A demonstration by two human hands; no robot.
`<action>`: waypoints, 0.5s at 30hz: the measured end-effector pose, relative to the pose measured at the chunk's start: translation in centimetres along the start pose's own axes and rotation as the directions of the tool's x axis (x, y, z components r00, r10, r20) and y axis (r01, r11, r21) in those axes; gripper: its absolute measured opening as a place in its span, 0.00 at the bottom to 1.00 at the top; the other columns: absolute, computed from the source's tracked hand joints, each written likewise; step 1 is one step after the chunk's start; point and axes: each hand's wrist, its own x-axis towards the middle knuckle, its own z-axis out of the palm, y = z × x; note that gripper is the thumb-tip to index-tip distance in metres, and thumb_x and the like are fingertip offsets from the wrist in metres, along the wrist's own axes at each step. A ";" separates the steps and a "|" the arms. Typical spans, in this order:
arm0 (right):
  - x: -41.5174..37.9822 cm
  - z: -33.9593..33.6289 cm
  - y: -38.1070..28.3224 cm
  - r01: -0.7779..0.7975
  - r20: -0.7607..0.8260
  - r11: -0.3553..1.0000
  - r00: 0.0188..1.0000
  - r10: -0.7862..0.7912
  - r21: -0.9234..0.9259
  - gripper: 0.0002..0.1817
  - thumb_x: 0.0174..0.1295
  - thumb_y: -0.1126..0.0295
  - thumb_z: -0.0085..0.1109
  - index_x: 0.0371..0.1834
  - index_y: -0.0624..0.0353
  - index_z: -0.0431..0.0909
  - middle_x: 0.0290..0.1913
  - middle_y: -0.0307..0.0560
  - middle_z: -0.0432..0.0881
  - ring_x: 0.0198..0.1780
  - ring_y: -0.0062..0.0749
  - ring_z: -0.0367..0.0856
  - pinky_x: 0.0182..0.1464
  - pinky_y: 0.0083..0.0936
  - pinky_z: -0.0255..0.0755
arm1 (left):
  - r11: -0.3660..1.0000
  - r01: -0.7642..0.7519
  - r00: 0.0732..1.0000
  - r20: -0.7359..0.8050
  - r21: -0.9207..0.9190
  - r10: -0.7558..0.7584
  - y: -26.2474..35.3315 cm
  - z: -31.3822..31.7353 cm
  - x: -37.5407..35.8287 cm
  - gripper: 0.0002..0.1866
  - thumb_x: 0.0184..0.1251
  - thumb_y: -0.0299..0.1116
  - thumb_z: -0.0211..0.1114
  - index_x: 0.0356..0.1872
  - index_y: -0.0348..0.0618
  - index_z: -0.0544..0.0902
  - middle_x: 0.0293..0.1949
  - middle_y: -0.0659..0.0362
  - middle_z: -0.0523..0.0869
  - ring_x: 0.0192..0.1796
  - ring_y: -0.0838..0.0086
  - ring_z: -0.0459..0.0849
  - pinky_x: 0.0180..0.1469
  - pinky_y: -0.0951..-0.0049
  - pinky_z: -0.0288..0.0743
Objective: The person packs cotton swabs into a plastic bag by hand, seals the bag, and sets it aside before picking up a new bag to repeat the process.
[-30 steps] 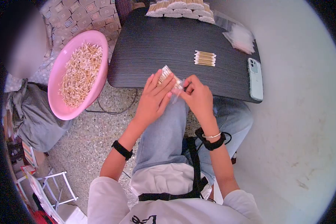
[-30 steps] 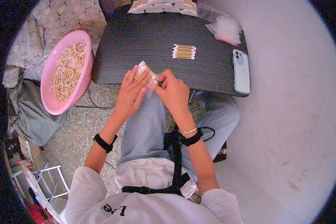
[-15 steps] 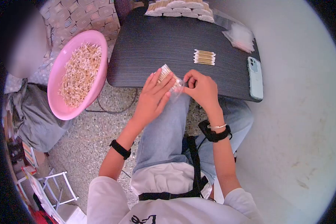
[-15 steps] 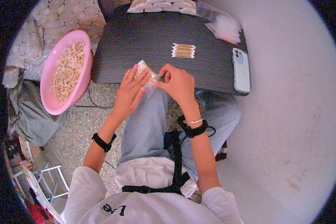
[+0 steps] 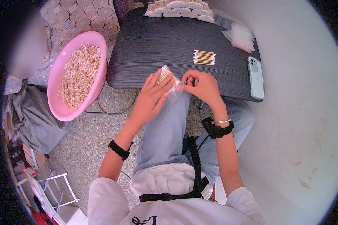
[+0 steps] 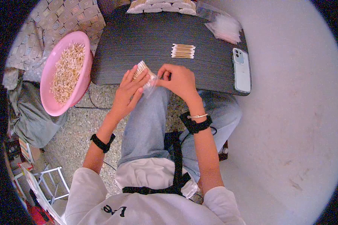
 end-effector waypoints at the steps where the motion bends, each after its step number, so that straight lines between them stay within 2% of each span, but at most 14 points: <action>1: 0.0 -0.1 0.1 0.018 0.013 0.999 1.000 -0.018 0.038 0.16 0.42 0.55 0.73 0.31 0.49 0.82 0.20 0.31 0.77 0.22 0.21 0.75 0.26 0.22 0.66 | 1.000 -0.004 1.000 0.004 -0.001 0.004 0.0 -0.1 0.1 0.21 0.72 0.35 0.47 0.63 0.47 0.74 0.67 0.58 0.69 0.74 0.56 0.56 0.74 0.54 0.44; 3: -0.1 -0.4 0.4 0.052 0.037 0.992 0.998 -0.056 0.116 0.17 0.43 0.55 0.74 0.33 0.52 0.83 0.19 0.29 0.75 0.20 0.13 0.68 0.23 0.17 0.59 | 1.000 -0.011 1.000 0.013 -0.003 0.011 -0.1 -0.2 0.1 0.21 0.72 0.35 0.47 0.63 0.48 0.74 0.68 0.58 0.69 0.74 0.56 0.56 0.74 0.54 0.44; 6: 0.4 0.0 0.6 0.032 0.020 0.999 0.999 -0.032 0.040 0.17 0.44 0.56 0.74 0.33 0.53 0.83 0.19 0.29 0.75 0.20 0.13 0.67 0.24 0.16 0.59 | 1.000 -0.019 1.000 0.018 0.017 0.019 0.0 -0.1 0.1 0.21 0.72 0.35 0.47 0.63 0.48 0.73 0.68 0.58 0.69 0.74 0.56 0.56 0.74 0.54 0.44; 9: 0.6 0.3 0.5 0.040 -0.005 0.998 0.999 -0.040 0.051 0.17 0.44 0.56 0.73 0.32 0.54 0.83 0.18 0.29 0.74 0.19 0.13 0.66 0.23 0.16 0.58 | 0.999 -0.021 1.000 0.024 0.033 0.020 0.0 -0.2 0.1 0.21 0.72 0.35 0.47 0.64 0.48 0.73 0.68 0.58 0.68 0.74 0.56 0.55 0.74 0.53 0.44; 12: 0.0 -0.3 -0.2 -0.036 0.060 0.998 0.998 0.033 0.046 0.13 0.47 0.58 0.69 0.34 0.49 0.82 0.25 0.34 0.80 0.24 0.26 0.76 0.29 0.23 0.69 | 0.998 -0.030 0.999 -0.014 0.061 0.031 0.2 -0.1 0.1 0.21 0.70 0.33 0.52 0.63 0.48 0.74 0.67 0.59 0.70 0.73 0.57 0.58 0.73 0.55 0.47; 15: -0.6 -0.7 1.0 0.188 -0.138 0.964 0.977 -0.164 0.186 0.15 0.53 0.64 0.65 0.44 0.53 0.79 0.42 0.42 0.80 0.40 0.33 0.78 0.43 0.29 0.72 | 0.999 -0.015 1.000 0.009 0.052 0.015 0.1 -0.1 0.2 0.21 0.71 0.33 0.49 0.64 0.47 0.73 0.69 0.59 0.68 0.74 0.56 0.55 0.74 0.53 0.44</action>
